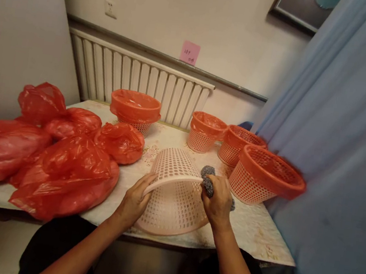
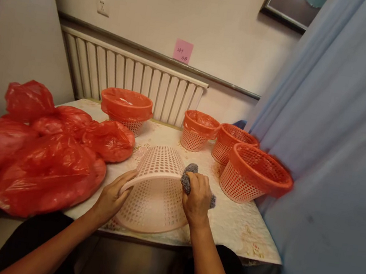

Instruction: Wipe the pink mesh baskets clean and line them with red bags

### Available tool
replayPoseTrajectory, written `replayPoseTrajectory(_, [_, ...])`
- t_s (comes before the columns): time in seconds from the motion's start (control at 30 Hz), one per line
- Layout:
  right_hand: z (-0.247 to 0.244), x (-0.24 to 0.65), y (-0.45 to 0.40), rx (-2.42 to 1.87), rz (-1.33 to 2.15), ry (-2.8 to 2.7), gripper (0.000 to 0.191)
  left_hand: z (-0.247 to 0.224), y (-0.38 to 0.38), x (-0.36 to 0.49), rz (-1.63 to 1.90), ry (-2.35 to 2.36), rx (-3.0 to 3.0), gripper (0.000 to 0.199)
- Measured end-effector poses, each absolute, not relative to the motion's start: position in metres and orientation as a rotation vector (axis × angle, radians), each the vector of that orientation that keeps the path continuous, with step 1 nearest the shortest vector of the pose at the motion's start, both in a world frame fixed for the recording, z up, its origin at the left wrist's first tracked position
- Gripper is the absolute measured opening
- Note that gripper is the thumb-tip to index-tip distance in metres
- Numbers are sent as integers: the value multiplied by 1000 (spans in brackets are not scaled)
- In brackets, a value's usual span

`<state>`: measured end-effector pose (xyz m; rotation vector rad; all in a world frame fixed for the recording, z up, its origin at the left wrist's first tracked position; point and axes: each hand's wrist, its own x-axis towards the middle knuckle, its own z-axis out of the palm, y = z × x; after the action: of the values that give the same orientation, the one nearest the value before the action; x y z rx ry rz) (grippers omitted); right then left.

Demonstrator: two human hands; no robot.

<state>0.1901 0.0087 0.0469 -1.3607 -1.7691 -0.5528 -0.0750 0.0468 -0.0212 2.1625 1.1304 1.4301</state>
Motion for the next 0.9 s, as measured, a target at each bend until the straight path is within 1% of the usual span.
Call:
replayPoseTrajectory(0.1, [42, 192, 8, -1353, -533, -1715, 20, -25, 48, -75, 1416, 1048, 2233, 52])
replayPoseTrajectory(0.3, [25, 201, 7, -1351, -463, -1621, 20, -38, 49, -76, 1453, 1028, 2218, 59])
replayPoseTrajectory(0.5, [-4, 206, 5, -1410, -406, -1368, 25, -39, 44, -79, 1465, 1063, 2160, 57])
replayPoseTrajectory(0.6, [-18, 206, 4, -1450, -307, -1217, 29, -39, 42, -79, 1467, 1079, 2142, 56])
replayPoseTrajectory(0.7, [-37, 205, 1, -1487, -169, -1036, 35, -40, 42, -79, 1481, 1083, 2126, 53])
replayPoseTrajectory(0.9, [-95, 192, -8, -1657, 40, -633, 58, -49, 40, -84, 1502, 1147, 2026, 50])
